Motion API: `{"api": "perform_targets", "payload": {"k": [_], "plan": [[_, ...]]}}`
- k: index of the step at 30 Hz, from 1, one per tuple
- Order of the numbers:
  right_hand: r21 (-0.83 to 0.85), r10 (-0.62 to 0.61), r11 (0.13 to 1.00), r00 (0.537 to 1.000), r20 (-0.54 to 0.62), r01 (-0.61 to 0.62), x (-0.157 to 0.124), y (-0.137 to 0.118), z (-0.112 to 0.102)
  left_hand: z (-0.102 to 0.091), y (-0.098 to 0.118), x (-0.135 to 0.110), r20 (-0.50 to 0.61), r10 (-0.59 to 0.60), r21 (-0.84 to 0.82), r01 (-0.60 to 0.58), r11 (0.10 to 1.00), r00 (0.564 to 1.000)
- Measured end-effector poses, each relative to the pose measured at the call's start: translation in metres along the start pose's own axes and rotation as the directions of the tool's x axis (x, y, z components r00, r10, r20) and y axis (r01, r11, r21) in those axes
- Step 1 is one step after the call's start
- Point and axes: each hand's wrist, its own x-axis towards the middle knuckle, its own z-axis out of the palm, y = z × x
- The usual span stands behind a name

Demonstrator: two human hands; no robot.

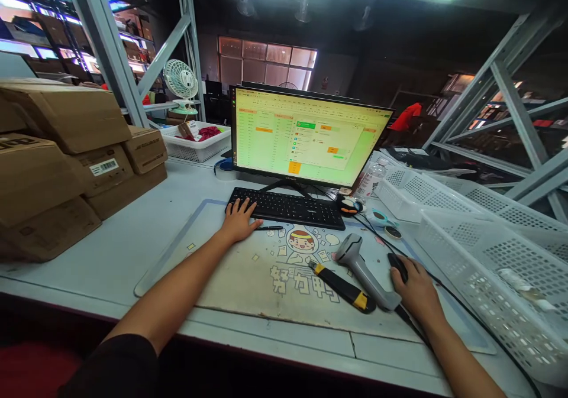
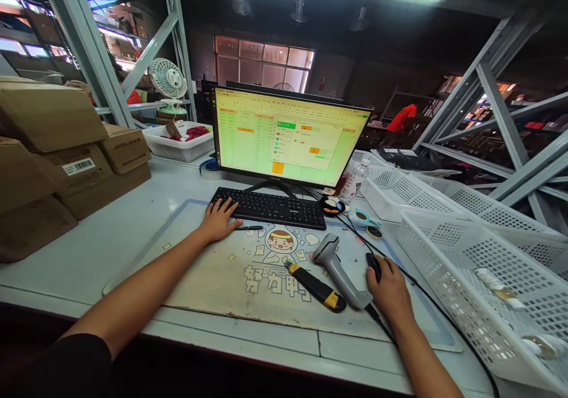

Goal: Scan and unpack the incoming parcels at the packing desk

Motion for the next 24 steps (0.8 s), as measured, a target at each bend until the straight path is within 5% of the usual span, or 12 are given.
{"api": "perform_targets", "payload": {"k": [24], "plan": [[0.147,0.023,0.988,0.993,0.118,-0.041,0.008,0.002,-0.007,0.003,-0.002,0.003,-0.018,0.004,-0.119,-0.006,0.993,1.000]]}}
